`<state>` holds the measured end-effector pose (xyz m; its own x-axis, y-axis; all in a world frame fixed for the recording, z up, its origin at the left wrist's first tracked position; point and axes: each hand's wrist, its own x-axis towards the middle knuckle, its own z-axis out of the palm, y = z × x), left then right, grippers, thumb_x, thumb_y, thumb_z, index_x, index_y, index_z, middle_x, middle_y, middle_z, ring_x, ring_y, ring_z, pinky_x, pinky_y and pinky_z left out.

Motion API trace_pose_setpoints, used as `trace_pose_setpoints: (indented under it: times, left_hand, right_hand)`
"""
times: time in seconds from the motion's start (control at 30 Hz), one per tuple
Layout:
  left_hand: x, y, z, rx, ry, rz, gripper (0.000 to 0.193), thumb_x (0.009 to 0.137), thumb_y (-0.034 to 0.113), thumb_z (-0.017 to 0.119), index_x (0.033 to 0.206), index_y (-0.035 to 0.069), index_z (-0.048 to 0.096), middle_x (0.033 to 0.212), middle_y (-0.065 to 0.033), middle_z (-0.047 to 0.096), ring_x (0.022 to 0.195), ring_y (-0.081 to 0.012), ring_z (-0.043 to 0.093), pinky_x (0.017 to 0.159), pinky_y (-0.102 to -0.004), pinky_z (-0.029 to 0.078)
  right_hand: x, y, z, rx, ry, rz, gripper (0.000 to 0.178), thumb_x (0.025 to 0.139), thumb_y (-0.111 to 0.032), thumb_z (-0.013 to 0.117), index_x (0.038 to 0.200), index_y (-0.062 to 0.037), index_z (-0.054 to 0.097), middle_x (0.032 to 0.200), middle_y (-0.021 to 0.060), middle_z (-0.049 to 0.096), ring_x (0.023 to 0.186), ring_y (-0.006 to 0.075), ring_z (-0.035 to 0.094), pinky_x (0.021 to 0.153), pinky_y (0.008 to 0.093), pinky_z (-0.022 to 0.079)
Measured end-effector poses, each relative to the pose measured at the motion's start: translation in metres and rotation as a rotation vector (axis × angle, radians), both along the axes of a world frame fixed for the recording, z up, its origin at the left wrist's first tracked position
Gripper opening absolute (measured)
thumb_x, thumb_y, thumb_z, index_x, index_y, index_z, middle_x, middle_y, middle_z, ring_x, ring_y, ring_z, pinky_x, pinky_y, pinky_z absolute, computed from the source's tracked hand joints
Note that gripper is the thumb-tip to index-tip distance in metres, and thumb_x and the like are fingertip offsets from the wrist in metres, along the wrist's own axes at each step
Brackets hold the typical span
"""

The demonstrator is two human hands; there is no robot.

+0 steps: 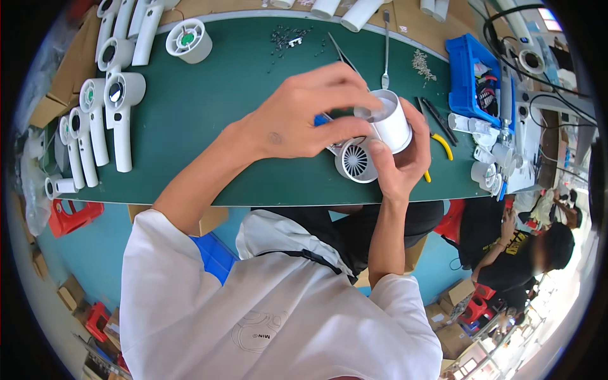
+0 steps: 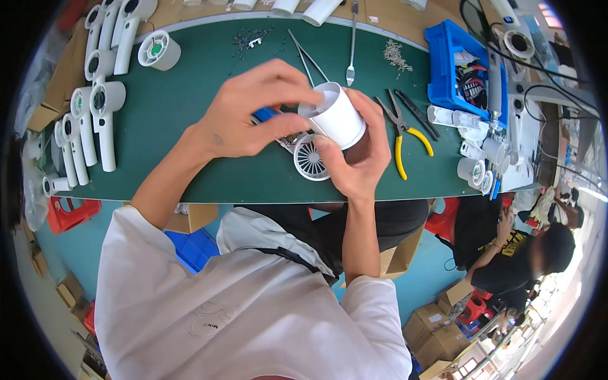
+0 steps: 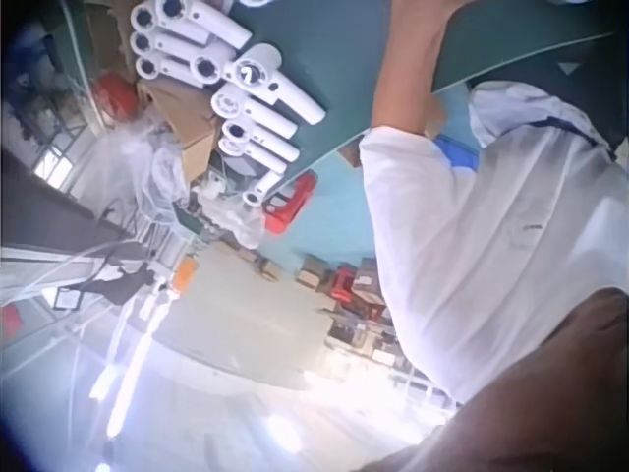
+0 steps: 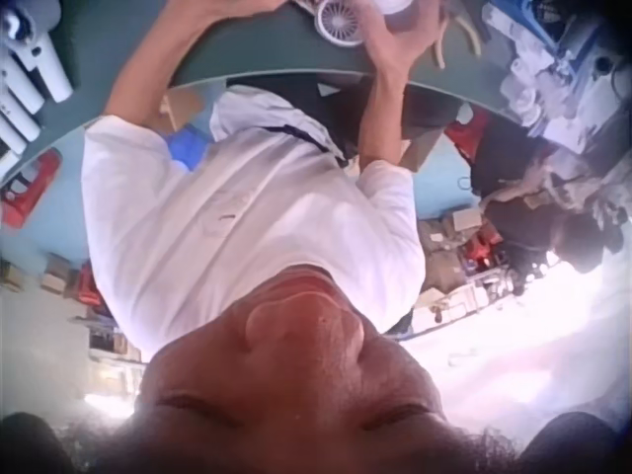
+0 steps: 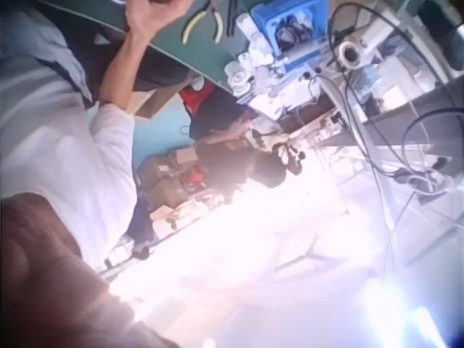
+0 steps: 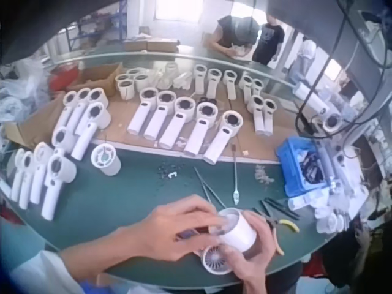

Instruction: Assembling small battery-powered handheld fans at a factory workstation, including component installation and housing assembly.

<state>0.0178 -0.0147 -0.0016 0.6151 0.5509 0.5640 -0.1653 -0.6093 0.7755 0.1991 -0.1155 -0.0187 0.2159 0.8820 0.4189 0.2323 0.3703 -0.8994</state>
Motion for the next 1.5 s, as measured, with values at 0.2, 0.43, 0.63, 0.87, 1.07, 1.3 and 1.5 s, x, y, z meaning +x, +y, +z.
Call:
trace_pose_setpoints:
  times: [0.2, 0.43, 0.63, 0.87, 1.07, 1.3, 1.5]
  left_hand:
    - [-0.02, 0.017, 0.007, 0.126, 0.585, -0.108, 0.045, 0.073, 0.023, 0.079, 0.111, 0.005, 0.064, 0.098, -0.0086, 0.061, 0.094, -0.0265, 0.053, 0.088, -0.0352, 0.041]
    - [-0.01, 0.008, 0.006, 0.133, 0.664, -0.156, 0.037, 0.08, 0.025, 0.073, 0.107, 0.002, 0.066, 0.1, -0.0096, 0.061, 0.09, -0.029, 0.059, 0.077, -0.0403, 0.047]
    - [-0.007, -0.004, 0.007, -0.02, 0.566, -0.06, 0.038, 0.08, 0.021, 0.073, 0.112, 0.002, 0.063, 0.1, -0.0146, 0.06, 0.081, -0.0337, 0.063, 0.073, -0.0427, 0.05]
    - [0.004, -0.007, 0.006, -0.112, 0.47, 0.036, 0.045, 0.08, 0.02, 0.074, 0.118, 0.001, 0.058, 0.104, -0.0181, 0.06, 0.091, -0.0365, 0.062, 0.081, -0.0414, 0.051]
    - [0.008, -0.009, 0.007, -0.218, 0.494, 0.035, 0.046, 0.08, 0.016, 0.072, 0.119, -0.002, 0.056, 0.111, -0.0205, 0.061, 0.098, -0.0379, 0.061, 0.085, -0.0414, 0.05]
    - [-0.002, -0.001, 0.001, -0.407, 0.506, 0.11, 0.042, 0.081, 0.008, 0.066, 0.12, -0.003, 0.054, 0.094, -0.0226, 0.067, 0.083, -0.0338, 0.067, 0.077, -0.0367, 0.051]
    - [0.0, 0.006, -0.014, -1.231, 0.128, -0.239, 0.047, 0.08, 0.008, 0.062, 0.122, -0.011, 0.053, 0.102, -0.0131, 0.064, 0.087, -0.016, 0.063, 0.072, -0.0279, 0.05]
  right_hand:
    - [0.004, -0.002, -0.002, -0.037, 0.096, -0.001, 0.058, 0.078, -0.007, 0.074, 0.129, 0.0046, 0.05, 0.126, 0.0158, 0.05, 0.113, 0.0226, 0.054, 0.096, 0.0341, 0.046]
    - [-0.006, 0.005, 0.012, -0.086, 0.192, -0.028, 0.057, 0.082, -0.005, 0.07, 0.133, 0.0035, 0.046, 0.124, 0.0143, 0.052, 0.111, 0.0209, 0.057, 0.092, 0.033, 0.048]
    - [-0.002, 0.02, 0.024, -0.059, 0.108, 0.012, 0.058, 0.082, -0.009, 0.072, 0.132, 0.0029, 0.046, 0.118, 0.0137, 0.057, 0.107, 0.0202, 0.059, 0.092, 0.0321, 0.048]
    - [0.013, 0.036, 0.023, 0.04, -0.026, 0.073, 0.062, 0.08, -0.016, 0.075, 0.133, -0.0005, 0.048, 0.117, 0.0131, 0.058, 0.105, 0.0204, 0.06, 0.09, 0.0314, 0.048]
    - [0.016, 0.033, 0.017, -0.05, -0.014, 0.179, 0.066, 0.077, -0.025, 0.075, 0.132, -0.0003, 0.049, 0.122, 0.0138, 0.056, 0.112, 0.023, 0.055, 0.097, 0.0346, 0.043]
    - [0.026, 0.02, 0.046, 0.105, -0.458, 0.267, 0.069, 0.071, -0.028, 0.083, 0.129, -0.0048, 0.056, 0.131, 0.0181, 0.057, 0.128, 0.0344, 0.049, 0.102, 0.0443, 0.04]
    - [0.032, 0.007, 0.047, 0.159, -0.757, 0.215, 0.055, 0.071, -0.039, 0.08, 0.117, -0.0123, 0.068, 0.124, 0.0167, 0.058, 0.113, 0.035, 0.052, 0.09, 0.0423, 0.042]
